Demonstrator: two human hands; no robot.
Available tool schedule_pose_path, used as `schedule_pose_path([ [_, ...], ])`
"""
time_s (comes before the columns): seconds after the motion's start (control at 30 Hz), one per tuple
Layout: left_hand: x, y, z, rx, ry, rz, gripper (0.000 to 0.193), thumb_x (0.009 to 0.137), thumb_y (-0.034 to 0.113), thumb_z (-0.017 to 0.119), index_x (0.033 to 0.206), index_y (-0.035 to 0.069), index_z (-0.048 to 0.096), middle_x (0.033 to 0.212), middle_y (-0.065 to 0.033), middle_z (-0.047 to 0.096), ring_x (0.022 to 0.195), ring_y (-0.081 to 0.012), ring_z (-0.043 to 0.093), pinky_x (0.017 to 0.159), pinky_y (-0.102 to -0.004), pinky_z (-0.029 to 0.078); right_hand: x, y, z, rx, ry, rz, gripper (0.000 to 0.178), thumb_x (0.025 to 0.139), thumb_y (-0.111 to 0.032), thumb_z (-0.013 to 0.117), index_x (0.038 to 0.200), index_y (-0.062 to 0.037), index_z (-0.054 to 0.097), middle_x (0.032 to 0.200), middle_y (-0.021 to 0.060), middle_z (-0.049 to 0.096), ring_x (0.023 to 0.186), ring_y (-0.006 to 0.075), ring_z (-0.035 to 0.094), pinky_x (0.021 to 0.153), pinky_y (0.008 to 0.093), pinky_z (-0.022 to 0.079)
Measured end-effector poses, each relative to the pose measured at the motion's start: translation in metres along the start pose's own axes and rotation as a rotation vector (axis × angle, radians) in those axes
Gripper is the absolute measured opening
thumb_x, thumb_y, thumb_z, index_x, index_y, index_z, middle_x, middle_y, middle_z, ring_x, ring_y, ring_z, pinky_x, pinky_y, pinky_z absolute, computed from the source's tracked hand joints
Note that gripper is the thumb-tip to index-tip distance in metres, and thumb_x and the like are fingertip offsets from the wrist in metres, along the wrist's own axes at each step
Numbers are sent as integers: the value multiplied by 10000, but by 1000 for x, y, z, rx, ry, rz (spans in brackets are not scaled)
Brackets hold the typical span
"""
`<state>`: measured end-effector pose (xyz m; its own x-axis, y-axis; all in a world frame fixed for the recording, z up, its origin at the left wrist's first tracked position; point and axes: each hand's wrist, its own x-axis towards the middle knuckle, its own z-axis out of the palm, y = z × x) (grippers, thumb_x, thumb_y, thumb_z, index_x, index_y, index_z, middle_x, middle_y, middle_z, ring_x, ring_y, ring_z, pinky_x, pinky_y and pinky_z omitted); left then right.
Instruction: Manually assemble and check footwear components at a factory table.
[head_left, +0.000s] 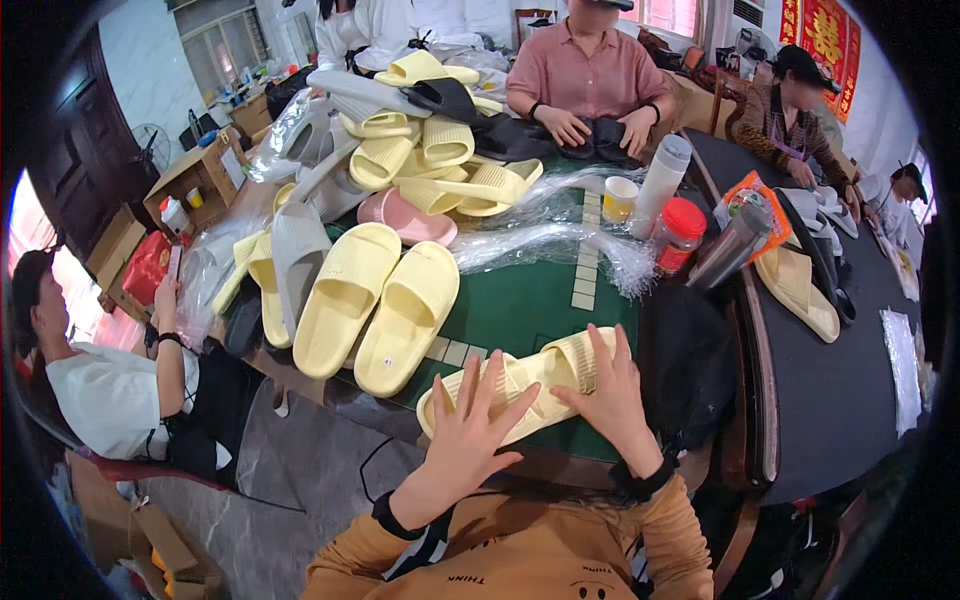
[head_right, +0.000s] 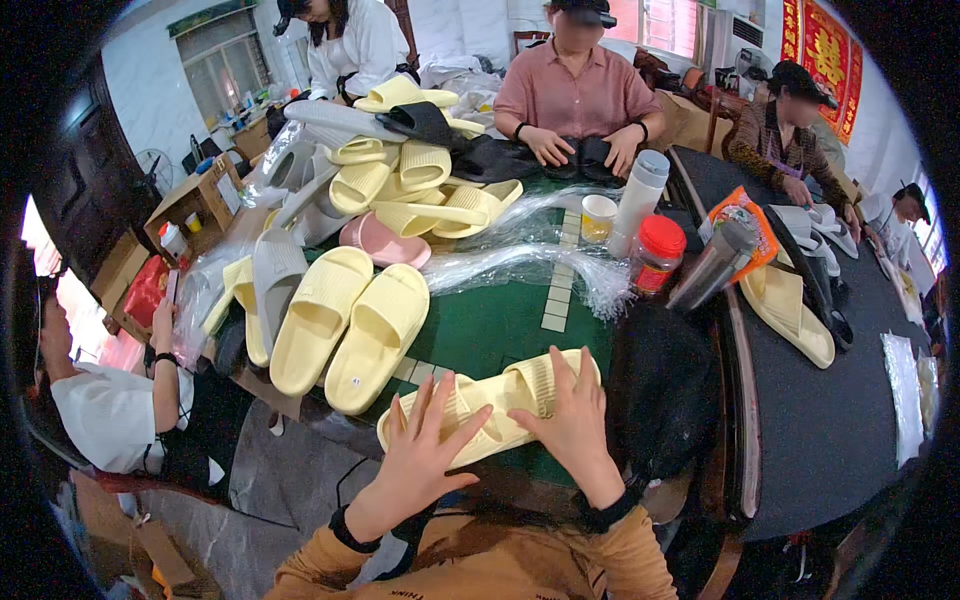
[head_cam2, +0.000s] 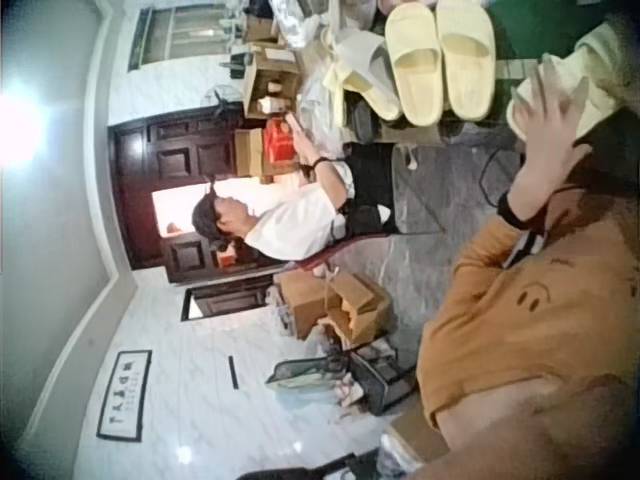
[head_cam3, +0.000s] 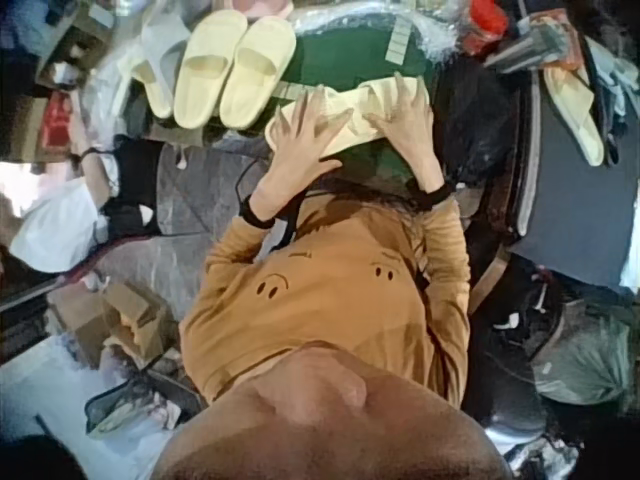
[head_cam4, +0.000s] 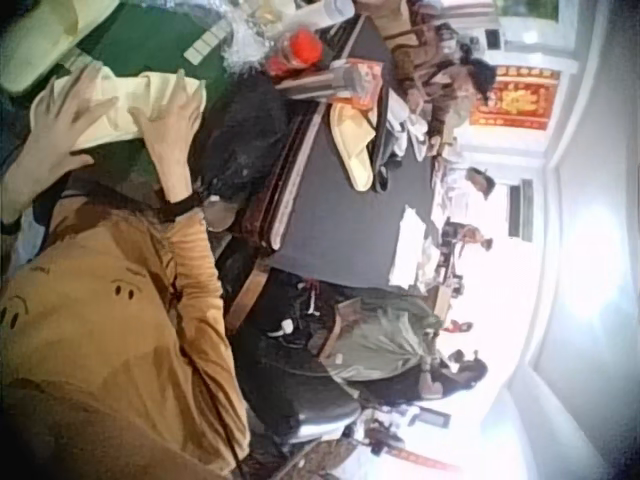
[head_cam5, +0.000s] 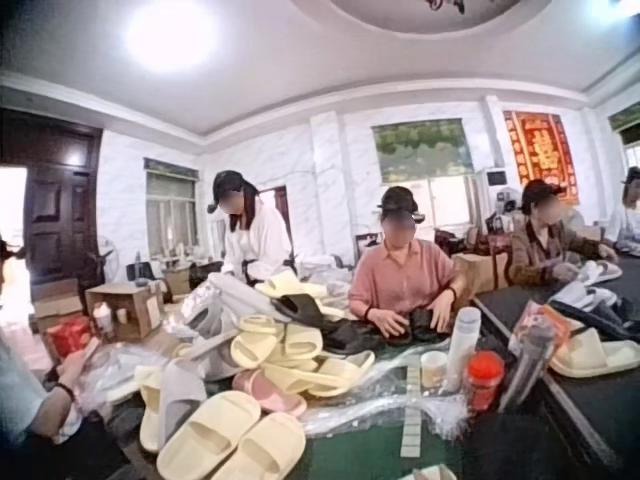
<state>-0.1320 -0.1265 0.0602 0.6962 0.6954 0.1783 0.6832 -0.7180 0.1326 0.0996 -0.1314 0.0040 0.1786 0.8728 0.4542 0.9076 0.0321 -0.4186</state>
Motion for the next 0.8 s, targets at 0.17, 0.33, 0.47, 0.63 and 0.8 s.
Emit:
schedule_pose_path([
  [0.17, 0, -5, 5, 29, 51, 6, 897, 630, 311, 866, 1426, 285, 452, 1557, -222, 181, 1357, -449, 315, 972, -671, 348, 7, 3, 8, 128, -119, 29, 868, 722, -385, 810, 1428, -62, 421, 1304, 275, 472, 1207, 440, 476, 998, 487, 414],
  [0.33, -7, -10, 5, 2, 66, 14, 729, 636, 268, 853, 1291, 219, 537, 1535, -218, 223, 1350, -434, 312, 972, -650, 353, 12, 5, 4, 240, -171, 59, 776, 750, -325, 786, 1388, -28, 459, 1269, 269, 505, 1179, 428, 503, 988, 454, 437],
  [0.47, -15, -21, -6, 6, 4, 20, 700, 650, 262, 843, 1279, 211, 540, 1527, -223, 227, 1370, -435, 285, 992, -649, 341, 11, 22, 4, 239, -157, 44, 717, 783, -280, 751, 1398, -61, 456, 1306, 275, 493, 1218, 428, 479, 1025, 475, 403],
  [0.63, -30, -42, -14, -78, -101, 79, 707, 689, 189, 812, 1330, 233, 518, 1565, -197, 175, 1432, -428, 203, 1081, -626, 266, 16, 19, -13, 275, -216, -74, 729, 805, -281, 728, 1448, -125, 423, 1394, 297, 429, 1297, 445, 418, 1102, 472, 319],
  [0.8, -31, -47, -14, -130, -140, 131, 734, 687, 137, 805, 1349, 253, 511, 1577, -182, 168, 1458, -419, 151, 1108, -607, 230, 21, 32, -33, 328, -353, -75, 735, 805, -315, 732, 1451, -146, 425, 1413, 279, 424, 1321, 443, 399, 1104, 469, 323],
])
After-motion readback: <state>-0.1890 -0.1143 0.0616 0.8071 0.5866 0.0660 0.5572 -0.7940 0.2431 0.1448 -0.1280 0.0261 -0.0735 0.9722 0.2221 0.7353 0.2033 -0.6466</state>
